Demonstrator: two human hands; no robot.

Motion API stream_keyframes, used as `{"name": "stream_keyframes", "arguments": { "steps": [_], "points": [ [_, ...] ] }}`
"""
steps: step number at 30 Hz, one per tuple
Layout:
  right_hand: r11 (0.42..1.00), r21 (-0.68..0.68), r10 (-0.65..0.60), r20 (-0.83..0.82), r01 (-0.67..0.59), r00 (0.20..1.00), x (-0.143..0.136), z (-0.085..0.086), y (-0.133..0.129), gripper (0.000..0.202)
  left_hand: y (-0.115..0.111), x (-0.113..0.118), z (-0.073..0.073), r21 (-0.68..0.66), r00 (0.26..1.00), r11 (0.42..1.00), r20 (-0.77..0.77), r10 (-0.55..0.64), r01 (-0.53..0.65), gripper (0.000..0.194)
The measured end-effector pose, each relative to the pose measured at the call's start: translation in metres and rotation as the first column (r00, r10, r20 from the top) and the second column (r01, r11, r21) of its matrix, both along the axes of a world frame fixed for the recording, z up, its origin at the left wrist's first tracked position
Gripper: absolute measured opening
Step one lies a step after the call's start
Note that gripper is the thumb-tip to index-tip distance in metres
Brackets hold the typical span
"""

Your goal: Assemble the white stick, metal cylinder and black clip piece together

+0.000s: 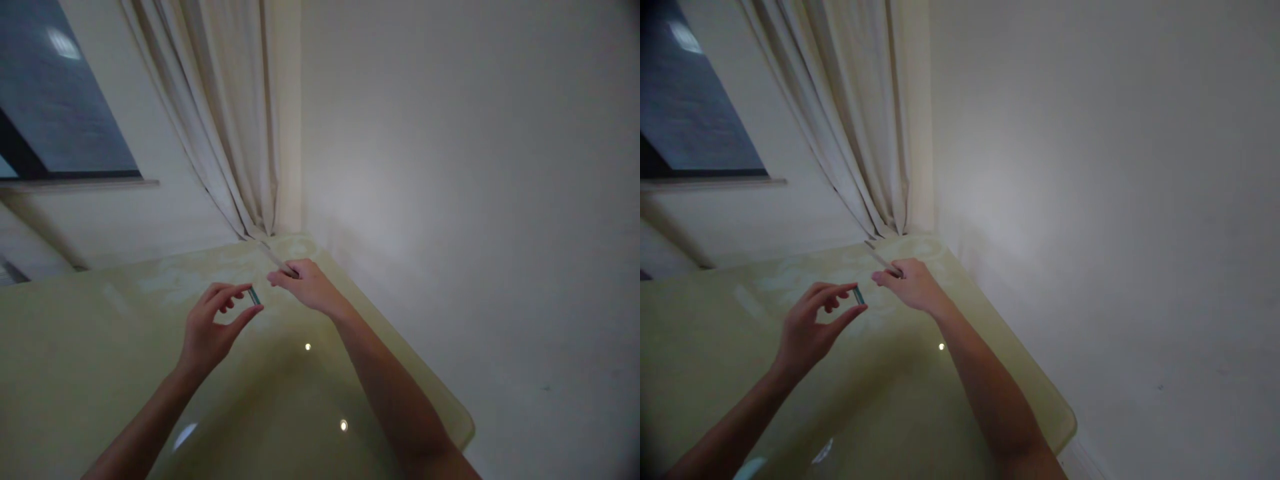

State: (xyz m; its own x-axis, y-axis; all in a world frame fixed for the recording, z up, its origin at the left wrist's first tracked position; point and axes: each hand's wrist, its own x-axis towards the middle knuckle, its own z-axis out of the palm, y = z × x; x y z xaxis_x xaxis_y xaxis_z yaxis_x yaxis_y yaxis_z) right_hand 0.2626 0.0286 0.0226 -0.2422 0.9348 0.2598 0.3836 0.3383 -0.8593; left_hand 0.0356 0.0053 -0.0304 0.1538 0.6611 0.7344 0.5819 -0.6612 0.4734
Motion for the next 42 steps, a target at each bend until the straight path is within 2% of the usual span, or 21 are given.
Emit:
{"name": "stream_keyframes", "arguments": {
  "steps": [3,7,14,19,23,28,34,38,42],
  "points": [
    [0.989,-0.052,0.136,-0.095,-0.141,0.986,-0.012,0.002,-0.010,0.035,-0.017,-0.012,0.024,0.113,0.999,0.994,-0.037,-0.005,0.009,0.037],
    [0.962,-0.082,0.230,-0.261,-0.259,0.938,-0.022,0.005,-0.022,0.037,-0.027,-0.011,0.044,0.168,0.998,0.985,-0.062,-0.031,0.041,0.036],
    [0.913,-0.178,0.245,-0.483,-0.368,0.841,-0.029,0.008,-0.033,0.042,-0.036,-0.009,0.056,0.168,0.997,0.983,-0.038,-0.071,0.077,0.035],
    [0.838,-0.186,0.333,-0.571,-0.513,0.750,-0.030,0.003,-0.034,0.040,-0.044,-0.007,0.063,0.176,0.997,0.982,-0.023,-0.070,0.073,0.036],
    [0.787,-0.181,0.341,-0.668,-0.590,0.661,-0.032,0.003,-0.037,0.038,-0.050,-0.004,0.068,0.183,0.997,0.980,-0.020,-0.078,0.080,0.035],
    [0.761,-0.202,0.314,-0.718,-0.617,0.622,-0.035,0.004,-0.040,0.036,-0.053,-0.001,0.069,0.190,0.994,0.976,-0.010,-0.105,0.105,0.035],
    [0.756,-0.221,0.298,-0.723,-0.617,0.624,-0.035,0.005,-0.040,0.037,-0.054,0.001,0.069,0.195,0.996,0.976,-0.005,-0.093,0.092,0.034],
    [0.792,-0.200,0.295,-0.702,-0.577,0.648,-0.032,0.004,-0.037,0.040,-0.054,0.000,0.070,0.222,1.000,0.975,0.023,-0.008,0.003,0.035],
    [0.848,-0.168,0.281,-0.662,-0.503,0.695,-0.030,0.004,-0.035,0.030,-0.055,0.000,0.071,0.258,0.998,0.964,0.034,0.051,-0.058,0.036]
  ]
}}
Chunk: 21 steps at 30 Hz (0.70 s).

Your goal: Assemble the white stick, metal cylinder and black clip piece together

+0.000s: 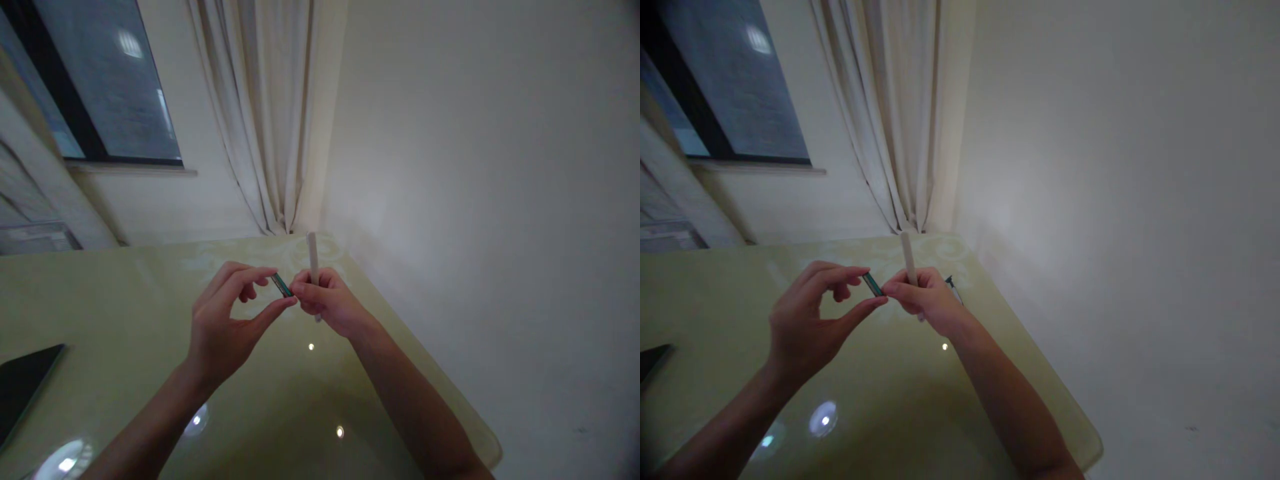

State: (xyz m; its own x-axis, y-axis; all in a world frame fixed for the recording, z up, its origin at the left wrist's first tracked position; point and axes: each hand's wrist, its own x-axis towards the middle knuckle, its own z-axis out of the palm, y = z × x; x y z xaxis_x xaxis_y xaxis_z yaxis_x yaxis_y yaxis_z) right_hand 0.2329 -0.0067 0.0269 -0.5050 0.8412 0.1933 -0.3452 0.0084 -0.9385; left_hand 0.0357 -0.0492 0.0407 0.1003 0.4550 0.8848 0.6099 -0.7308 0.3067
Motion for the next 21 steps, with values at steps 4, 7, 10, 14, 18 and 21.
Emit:
{"name": "stream_keyframes", "arguments": {
  "steps": [4,7,10,14,18,21],
  "points": [
    [1.000,0.023,-0.016,-0.008,0.017,1.000,0.0005,0.0012,-0.0005,0.029,-0.0006,0.0013,0.0003,0.043,1.000,0.999,-0.016,0.013,-0.013,0.037],
    [1.000,0.024,-0.013,-0.015,0.014,1.000,0.0003,-0.0001,0.0004,0.028,-0.0012,0.0017,0.0008,0.029,1.000,0.999,-0.005,0.027,-0.027,0.036],
    [1.000,0.028,0.004,-0.006,-0.004,1.000,0.0008,-0.0033,0.0018,0.027,-0.0016,0.0010,0.0005,0.014,0.999,0.999,0.024,0.034,-0.034,0.035],
    [0.999,0.045,-0.016,-0.003,0.016,1.000,0.0007,-0.0068,0.0024,0.026,-0.0015,-0.0008,-0.0024,-0.029,0.996,0.998,0.079,0.050,-0.047,0.033],
    [0.995,0.061,-0.074,-0.031,0.076,0.997,-0.0022,-0.0064,0.0010,0.027,0.0000,-0.0019,-0.0051,-0.051,0.992,0.997,0.115,0.061,-0.055,0.027],
    [0.991,0.073,-0.109,-0.051,0.113,0.993,-0.0046,-0.0050,-0.0003,0.028,0.0011,-0.0023,-0.0050,-0.062,0.992,0.997,0.120,0.044,-0.037,0.024]
  ]
}}
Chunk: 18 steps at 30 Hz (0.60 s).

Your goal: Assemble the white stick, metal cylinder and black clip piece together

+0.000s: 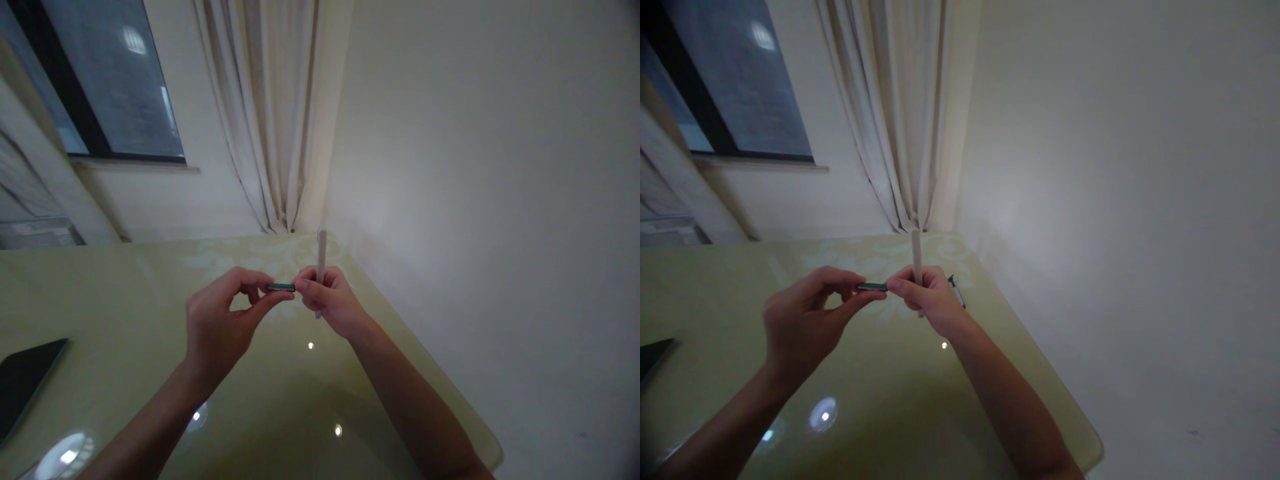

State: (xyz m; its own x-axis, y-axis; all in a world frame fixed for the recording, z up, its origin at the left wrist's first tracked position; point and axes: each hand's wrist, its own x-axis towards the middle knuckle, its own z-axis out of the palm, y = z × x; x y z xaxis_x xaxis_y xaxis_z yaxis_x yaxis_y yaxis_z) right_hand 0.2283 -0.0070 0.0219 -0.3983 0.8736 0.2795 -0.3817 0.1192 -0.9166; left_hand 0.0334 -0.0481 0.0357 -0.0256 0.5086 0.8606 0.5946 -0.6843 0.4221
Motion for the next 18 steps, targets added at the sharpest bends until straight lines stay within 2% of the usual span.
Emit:
{"name": "stream_keyframes", "arguments": {
  "steps": [7,14,18],
  "points": [
    [0.996,-0.031,-0.081,-0.056,0.080,0.995,-0.001,0.004,-0.001,0.031,-0.003,0.000,0.005,-0.014,0.998,1.000,-0.056,-0.015,0.015,0.020],
    [0.989,-0.076,-0.132,-0.127,0.123,0.983,-0.003,0.009,0.000,0.032,-0.007,-0.003,0.014,-0.088,0.975,0.982,-0.135,-0.179,0.168,0.010],
    [0.989,-0.086,-0.128,-0.098,0.119,0.987,-0.002,0.009,0.001,0.033,-0.005,-0.008,0.015,-0.138,0.970,0.973,-0.129,-0.204,0.187,0.013]
  ]
}}
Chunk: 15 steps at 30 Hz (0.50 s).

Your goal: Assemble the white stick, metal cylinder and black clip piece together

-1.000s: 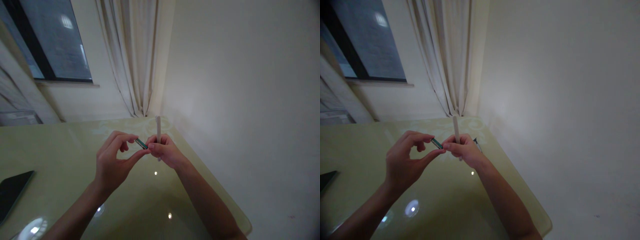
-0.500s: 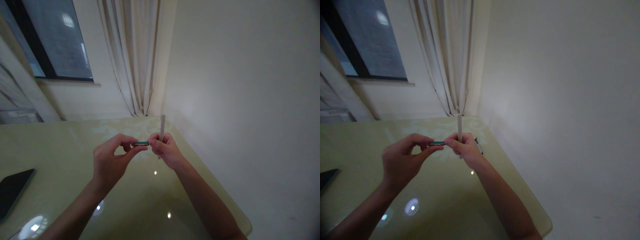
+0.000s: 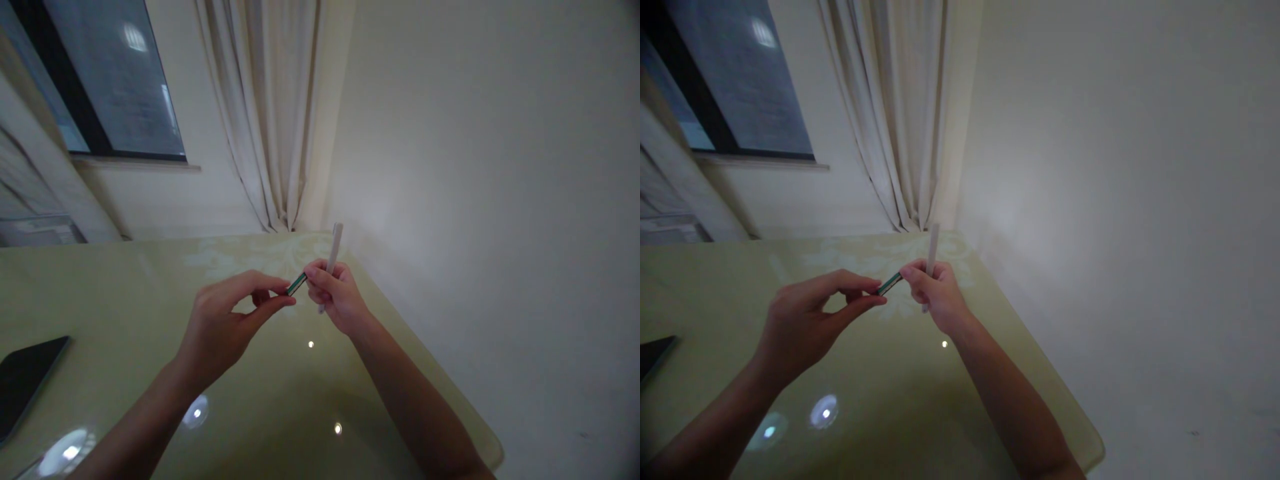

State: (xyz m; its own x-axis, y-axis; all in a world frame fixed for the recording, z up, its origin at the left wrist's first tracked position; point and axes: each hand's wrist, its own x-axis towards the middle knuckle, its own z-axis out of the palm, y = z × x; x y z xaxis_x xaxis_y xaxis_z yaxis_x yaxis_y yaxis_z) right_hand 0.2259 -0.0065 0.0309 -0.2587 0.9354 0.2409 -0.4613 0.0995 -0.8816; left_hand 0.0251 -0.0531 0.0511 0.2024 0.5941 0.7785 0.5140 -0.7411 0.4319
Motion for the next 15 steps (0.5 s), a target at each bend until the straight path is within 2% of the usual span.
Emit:
{"name": "stream_keyframes", "arguments": {
  "steps": [5,9,15],
  "points": [
    [0.999,0.005,0.039,0.058,-0.039,0.998,0.0009,-0.0006,-0.0011,0.033,0.0045,-0.0011,-0.0014,-0.067,0.996,0.994,-0.006,-0.089,0.088,0.040],
    [0.999,0.018,0.030,0.097,-0.032,0.995,0.0013,-0.0036,0.0006,0.034,0.0075,0.0025,-0.0038,-0.058,0.990,0.989,-0.040,-0.139,0.136,0.034],
    [1.000,0.024,0.002,0.115,-0.005,0.993,-0.0007,-0.0034,0.0000,0.035,0.0092,0.0054,-0.0069,-0.032,0.993,0.993,-0.018,-0.113,0.112,0.033]
  ]
}}
